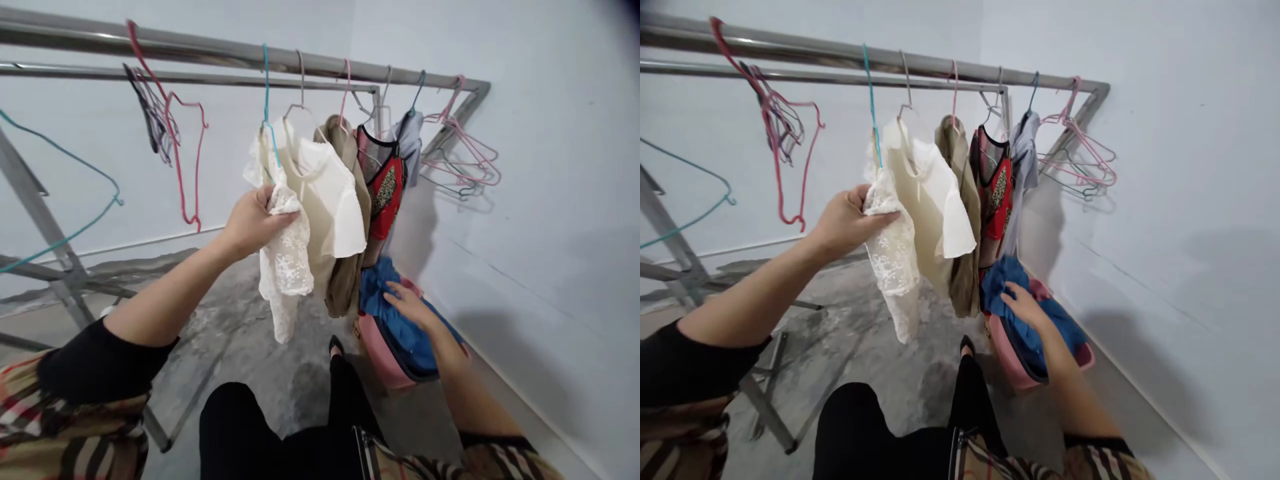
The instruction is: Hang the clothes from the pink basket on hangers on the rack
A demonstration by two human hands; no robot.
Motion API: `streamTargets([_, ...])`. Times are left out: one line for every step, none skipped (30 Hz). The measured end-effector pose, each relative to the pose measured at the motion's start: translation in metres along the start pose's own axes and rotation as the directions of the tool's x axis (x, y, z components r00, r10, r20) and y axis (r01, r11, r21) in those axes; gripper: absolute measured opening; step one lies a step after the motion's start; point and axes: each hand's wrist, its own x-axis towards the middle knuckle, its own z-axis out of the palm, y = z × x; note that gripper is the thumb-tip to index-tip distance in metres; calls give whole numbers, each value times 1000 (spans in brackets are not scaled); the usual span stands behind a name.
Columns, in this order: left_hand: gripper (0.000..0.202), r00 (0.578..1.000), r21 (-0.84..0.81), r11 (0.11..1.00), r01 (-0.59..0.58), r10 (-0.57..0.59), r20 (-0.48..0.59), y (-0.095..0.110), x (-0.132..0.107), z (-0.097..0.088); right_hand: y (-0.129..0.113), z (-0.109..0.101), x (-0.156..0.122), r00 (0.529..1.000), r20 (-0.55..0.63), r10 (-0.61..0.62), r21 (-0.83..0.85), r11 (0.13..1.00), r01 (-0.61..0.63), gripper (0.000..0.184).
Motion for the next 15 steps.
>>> streamTargets([20,1000,58,998,-7,8,-25,2,-4,-2,-4,10,2,999,47,-4,4,1000,4,46])
streamTargets([16,997,154,988,-20,31,-66,3,-7,-4,-11,19,1,994,106,-26,14,1000,25,50])
streamTargets([12,993,268,963,-31,61,-102,4,-11,-6,-20,27,-1,983,169,-66,32,998,61,53])
streamTargets([9,987,378,925,-39,95,-129,5,-15,-7,-31,33,-5,967,226,-121,55,992,111,55])
streamTargets([6,981,469,882,-51,133,-144,6,-19,-9,-44,38,-10,947,269,-178,73,984,165,55])
streamTargets([5,973,537,841,-69,177,-151,6,-23,-10,-58,42,-14,926,301,-226,81,974,211,55])
streamTargets([4,962,587,804,-95,226,-155,7,-26,-12,-72,45,-18,907,327,-267,82,964,254,53])
streamTargets([4,948,625,770,-126,280,-154,7,-29,-13,-86,47,-21,889,346,-301,77,953,293,52])
streamTargets([6,931,659,735,-161,335,-146,7,-32,-14,-98,48,-23,872,358,-333,70,941,331,51])
streamTargets([8,913,692,695,-196,386,-128,8,-35,-15,-107,49,-25,857,364,-365,68,928,366,49])
streamTargets([10,898,721,654,-230,428,-102,8,-39,-16,-114,51,-25,843,365,-395,72,915,398,48])
streamTargets([13,886,742,617,-263,459,-68,7,-42,-17,-120,53,-26,831,363,-422,83,903,422,47])
streamTargets([16,877,752,589,-296,479,-30,6,-46,-17,-123,55,-25,822,358,-442,98,894,438,46])
streamTargets([19,873,751,575,-325,487,4,4,-49,-17,-124,57,-25,818,352,-455,116,888,444,45])
streamTargets([20,875,739,580,-344,483,29,1,-53,-15,-125,60,-25,818,345,-461,139,886,442,45])
